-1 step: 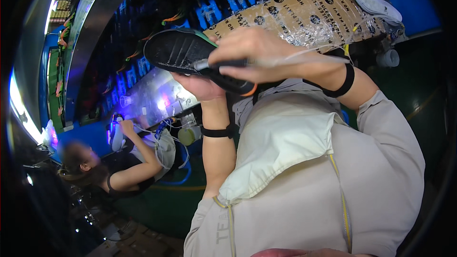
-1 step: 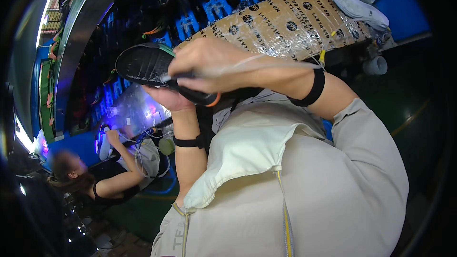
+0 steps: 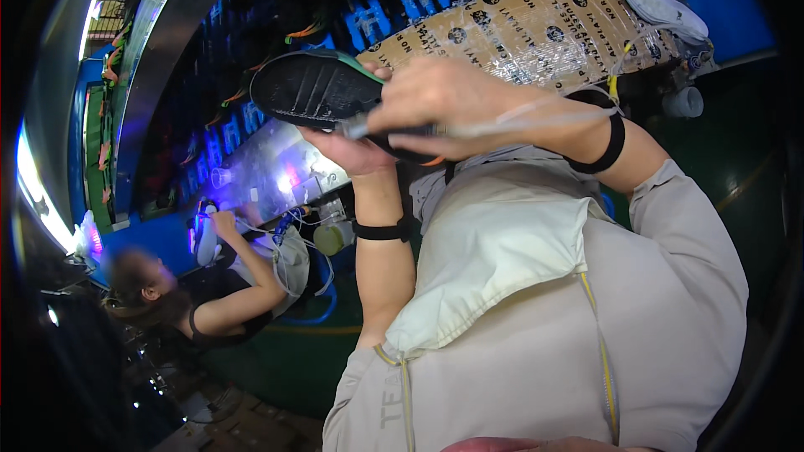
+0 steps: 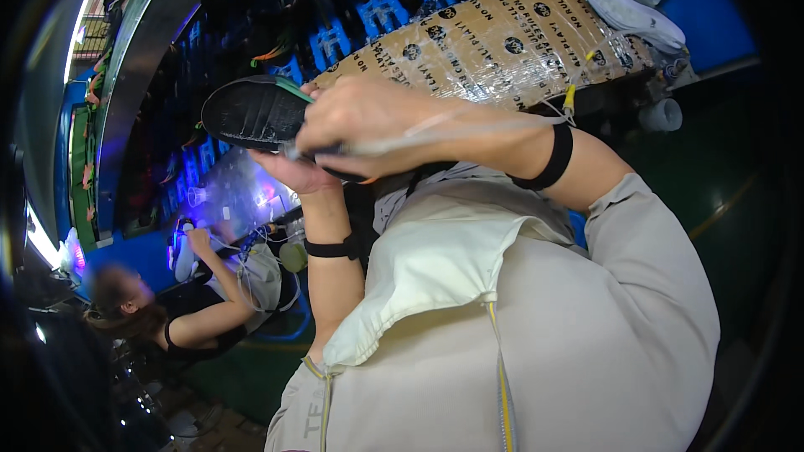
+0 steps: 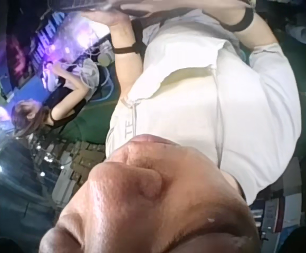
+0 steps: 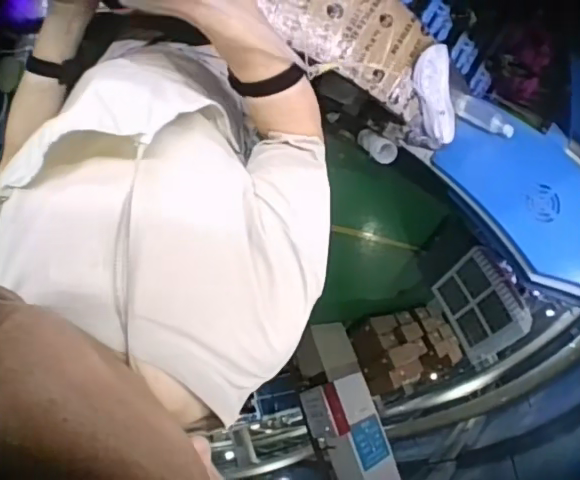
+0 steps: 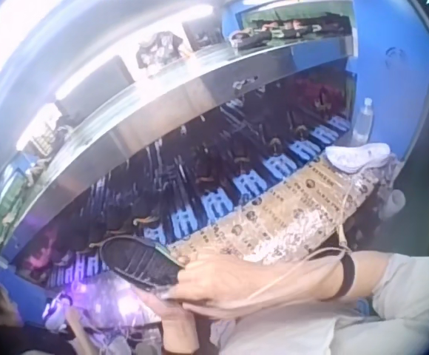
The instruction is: The person repeatedly picks up black slide sandals from a conveyor belt and applies a white substance to the sole using a brush. The person works continuously on multiple sandals, placing each treated sandal back on the belt after application.
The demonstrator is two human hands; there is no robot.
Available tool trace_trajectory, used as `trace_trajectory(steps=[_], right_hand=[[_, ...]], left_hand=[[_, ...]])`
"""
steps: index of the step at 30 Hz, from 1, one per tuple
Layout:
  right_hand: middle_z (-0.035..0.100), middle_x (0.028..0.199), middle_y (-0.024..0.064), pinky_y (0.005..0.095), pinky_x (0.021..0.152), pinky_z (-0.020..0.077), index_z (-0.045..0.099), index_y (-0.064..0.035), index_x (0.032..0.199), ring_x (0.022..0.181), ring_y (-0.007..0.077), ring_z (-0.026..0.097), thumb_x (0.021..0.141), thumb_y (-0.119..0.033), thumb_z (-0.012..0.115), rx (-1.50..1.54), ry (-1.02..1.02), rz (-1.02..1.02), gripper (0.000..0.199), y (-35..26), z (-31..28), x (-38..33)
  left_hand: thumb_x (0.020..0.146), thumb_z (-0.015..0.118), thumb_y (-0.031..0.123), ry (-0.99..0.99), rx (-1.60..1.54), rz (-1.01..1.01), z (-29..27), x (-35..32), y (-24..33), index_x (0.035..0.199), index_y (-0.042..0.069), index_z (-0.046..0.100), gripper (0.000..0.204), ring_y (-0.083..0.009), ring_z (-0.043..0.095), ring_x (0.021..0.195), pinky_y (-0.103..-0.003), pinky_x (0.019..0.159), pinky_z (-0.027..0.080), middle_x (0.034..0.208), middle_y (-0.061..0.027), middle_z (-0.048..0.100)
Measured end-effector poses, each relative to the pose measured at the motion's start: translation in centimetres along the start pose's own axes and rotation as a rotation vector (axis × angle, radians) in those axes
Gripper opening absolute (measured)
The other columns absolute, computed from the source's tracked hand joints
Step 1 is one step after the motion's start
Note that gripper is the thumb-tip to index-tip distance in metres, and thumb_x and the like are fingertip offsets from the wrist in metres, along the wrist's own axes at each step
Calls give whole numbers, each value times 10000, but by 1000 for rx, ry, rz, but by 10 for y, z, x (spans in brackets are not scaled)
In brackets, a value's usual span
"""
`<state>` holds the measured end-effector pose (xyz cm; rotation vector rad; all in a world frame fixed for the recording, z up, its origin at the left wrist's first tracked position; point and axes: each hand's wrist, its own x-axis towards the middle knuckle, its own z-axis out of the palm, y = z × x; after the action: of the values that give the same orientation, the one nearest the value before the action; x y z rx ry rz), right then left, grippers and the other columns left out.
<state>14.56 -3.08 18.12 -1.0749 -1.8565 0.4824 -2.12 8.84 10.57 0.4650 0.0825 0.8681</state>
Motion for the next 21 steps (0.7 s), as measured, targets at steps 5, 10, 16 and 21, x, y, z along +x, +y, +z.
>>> trace_trajectory(steps=[5,10,16,21], right_hand=[[755,957,164,446,878,578,795,-48,1083,954,377,730,868,-143,813,92,236,114,235,-8,6,-1],[763,1015,181,429,850,587,791,-19,1114,958,366,732,881,-119,802,140,-101,-4,254,-21,1,-3],[758,1000,140,402,782,562,787,-64,1204,892,319,721,899,-103,819,30,66,-107,309,-16,1,-3],[754,1014,137,396,782,563,787,-65,1225,900,328,715,885,-91,833,382,-56,38,344,-24,-22,-2]], left_hand=[[888,598,766,-53,-57,-8,17,5,13,1391,-17,534,933,-310,613,1159,-468,1112,498,1252,-190,615],[919,533,777,-24,14,114,9,17,29,1373,-50,555,943,-331,628,1131,-507,1068,505,1270,-205,623],[931,453,793,-222,-2,100,27,27,51,1365,-92,548,990,-337,646,1119,-495,1068,501,1246,-220,645],[879,482,877,-402,-82,16,43,30,56,1410,-97,550,1111,-366,629,1175,-507,1096,475,1304,-270,640]])
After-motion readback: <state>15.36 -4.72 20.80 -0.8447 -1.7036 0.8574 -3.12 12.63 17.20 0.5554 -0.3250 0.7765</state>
